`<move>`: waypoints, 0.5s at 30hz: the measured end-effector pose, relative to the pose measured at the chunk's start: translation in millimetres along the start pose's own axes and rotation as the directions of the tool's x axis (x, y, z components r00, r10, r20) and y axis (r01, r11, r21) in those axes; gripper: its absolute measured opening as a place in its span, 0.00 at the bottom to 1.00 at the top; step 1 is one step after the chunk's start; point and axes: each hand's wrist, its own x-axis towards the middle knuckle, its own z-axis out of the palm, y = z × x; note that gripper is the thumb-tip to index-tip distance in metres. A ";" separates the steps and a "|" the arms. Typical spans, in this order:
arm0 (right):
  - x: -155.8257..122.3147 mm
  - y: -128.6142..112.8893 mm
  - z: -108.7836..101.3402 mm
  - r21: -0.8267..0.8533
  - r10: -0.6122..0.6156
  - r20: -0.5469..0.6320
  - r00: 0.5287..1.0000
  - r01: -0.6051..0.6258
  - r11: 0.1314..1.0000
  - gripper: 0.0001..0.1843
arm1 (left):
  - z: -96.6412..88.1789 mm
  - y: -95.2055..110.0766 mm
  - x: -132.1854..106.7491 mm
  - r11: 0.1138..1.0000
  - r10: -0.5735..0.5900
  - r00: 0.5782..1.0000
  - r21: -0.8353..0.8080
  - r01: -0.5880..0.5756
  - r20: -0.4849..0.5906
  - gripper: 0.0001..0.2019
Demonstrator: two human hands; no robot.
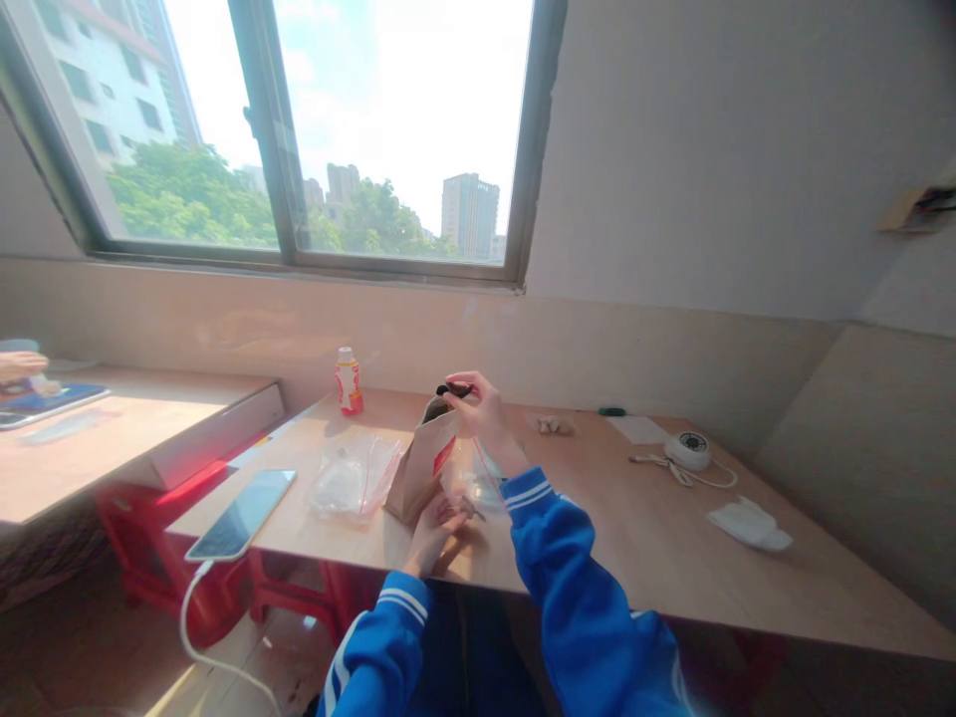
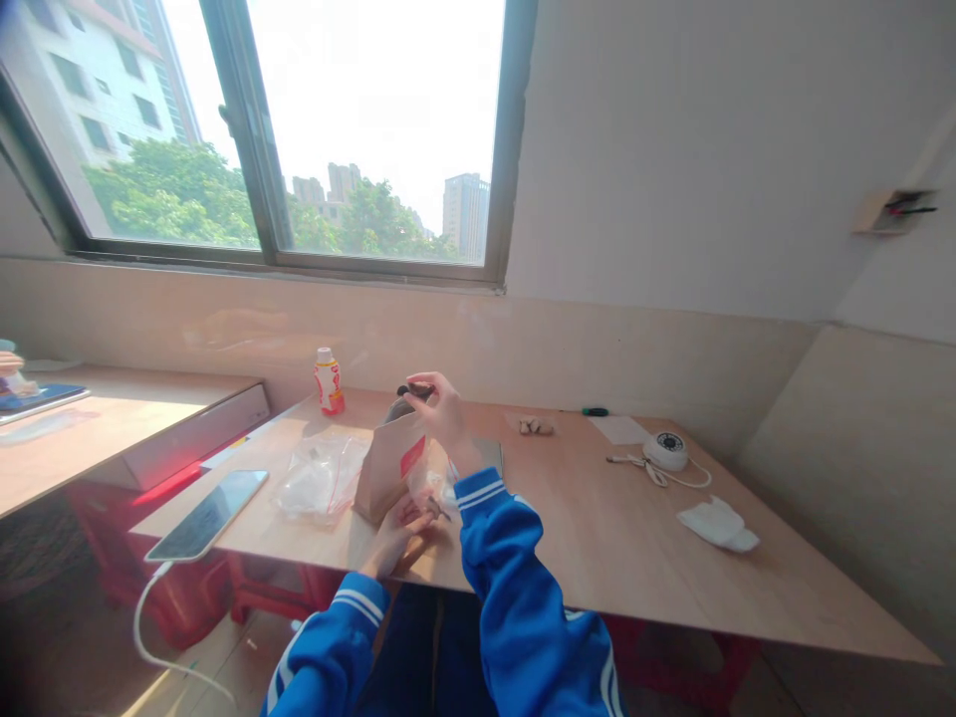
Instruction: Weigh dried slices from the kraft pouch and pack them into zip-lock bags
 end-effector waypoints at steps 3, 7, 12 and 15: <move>1.2 14.8 7.5 -0.071 -0.064 0.147 0.987 0.075 0.995 0.10 | -4.6 -4.9 6.2 0.999 0.039 0.999 0.009 -0.039 0.028 0.27; -6.7 23.6 4.0 -0.209 -0.075 0.207 0.976 0.118 0.971 0.08 | -7.8 -7.2 9.7 0.998 0.044 0.999 0.039 -0.045 0.023 0.27; -17.9 17.4 -9.6 -0.221 -0.060 0.073 0.996 0.074 0.972 0.11 | -8.0 -1.6 7.6 0.995 0.037 0.999 0.088 -0.039 0.022 0.29; -31.9 26.7 -28.1 -0.216 0.037 -0.063 0.997 -0.050 0.975 0.11 | -6.1 1.6 4.5 0.996 0.037 0.998 0.081 -0.041 0.058 0.28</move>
